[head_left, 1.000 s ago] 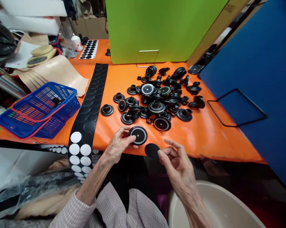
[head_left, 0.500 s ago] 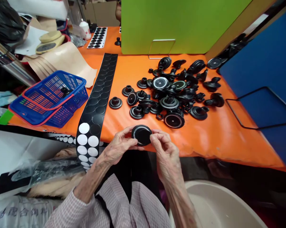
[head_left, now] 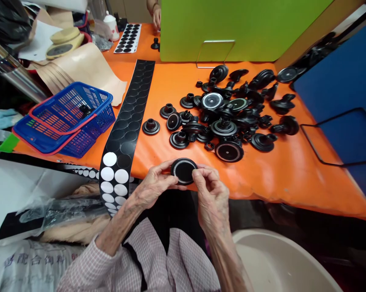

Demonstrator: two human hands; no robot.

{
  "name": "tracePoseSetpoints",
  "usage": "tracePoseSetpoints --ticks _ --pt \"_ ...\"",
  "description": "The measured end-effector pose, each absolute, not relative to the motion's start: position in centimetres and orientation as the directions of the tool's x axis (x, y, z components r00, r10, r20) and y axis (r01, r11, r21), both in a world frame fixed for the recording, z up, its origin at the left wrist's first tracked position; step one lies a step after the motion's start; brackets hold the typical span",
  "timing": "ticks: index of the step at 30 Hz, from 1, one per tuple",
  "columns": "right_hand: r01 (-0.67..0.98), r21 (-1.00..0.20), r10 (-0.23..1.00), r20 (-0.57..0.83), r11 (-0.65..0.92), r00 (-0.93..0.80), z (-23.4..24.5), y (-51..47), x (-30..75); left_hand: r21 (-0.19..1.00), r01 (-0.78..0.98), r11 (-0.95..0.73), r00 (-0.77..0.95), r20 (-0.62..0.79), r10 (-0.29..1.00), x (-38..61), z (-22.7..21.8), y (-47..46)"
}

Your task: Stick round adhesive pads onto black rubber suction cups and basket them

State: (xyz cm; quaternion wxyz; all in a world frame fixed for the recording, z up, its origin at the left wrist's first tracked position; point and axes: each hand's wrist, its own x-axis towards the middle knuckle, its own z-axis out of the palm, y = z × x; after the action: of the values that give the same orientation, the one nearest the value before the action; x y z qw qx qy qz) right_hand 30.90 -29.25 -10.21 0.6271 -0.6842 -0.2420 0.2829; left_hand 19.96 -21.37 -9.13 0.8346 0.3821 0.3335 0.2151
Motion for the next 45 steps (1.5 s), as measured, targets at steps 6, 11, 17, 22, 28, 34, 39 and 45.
tracePoseSetpoints --ticks 6,11,17,22,28,34,39,45 --pt "0.026 -0.991 0.669 -0.070 -0.133 0.740 -10.6 -29.2 30.6 0.801 -0.125 0.585 0.701 -0.346 0.624 20.0 -9.6 -21.4" --pt "0.215 -0.966 0.673 0.062 -0.146 0.737 -11.1 -29.1 30.3 0.808 -0.140 0.572 0.661 -0.354 0.662 20.1 -9.7 -21.4" --pt "0.500 -0.854 0.675 0.282 -0.148 0.681 -11.4 -28.8 29.8 0.812 -0.167 0.559 0.588 -0.373 0.718 20.1 -10.0 -21.7" --pt "0.692 -0.708 0.671 0.444 -0.144 0.594 -11.8 -28.3 29.3 0.833 -0.185 0.522 0.530 -0.363 0.766 20.0 -10.1 -21.7" --pt "0.599 -0.789 0.662 0.374 -0.141 0.649 -12.2 -27.6 28.6 0.847 -0.171 0.503 0.523 -0.354 0.775 19.3 -9.6 -21.2" --pt "0.050 -0.986 0.791 -0.099 -0.162 0.603 -10.3 -26.7 29.1 0.843 -0.231 0.485 0.523 -0.313 0.793 17.6 -9.3 -20.7" --pt "-0.135 -0.988 0.932 -0.118 -0.075 0.342 -7.7 -20.9 28.4 0.921 -0.213 0.326 0.449 -0.205 0.870 14.9 -6.7 -16.4" --pt "-0.410 -0.906 0.990 0.054 0.102 0.127 -2.3 -10.4 22.4 0.951 0.289 -0.112 0.008 0.114 0.993 8.8 1.2 -10.8"
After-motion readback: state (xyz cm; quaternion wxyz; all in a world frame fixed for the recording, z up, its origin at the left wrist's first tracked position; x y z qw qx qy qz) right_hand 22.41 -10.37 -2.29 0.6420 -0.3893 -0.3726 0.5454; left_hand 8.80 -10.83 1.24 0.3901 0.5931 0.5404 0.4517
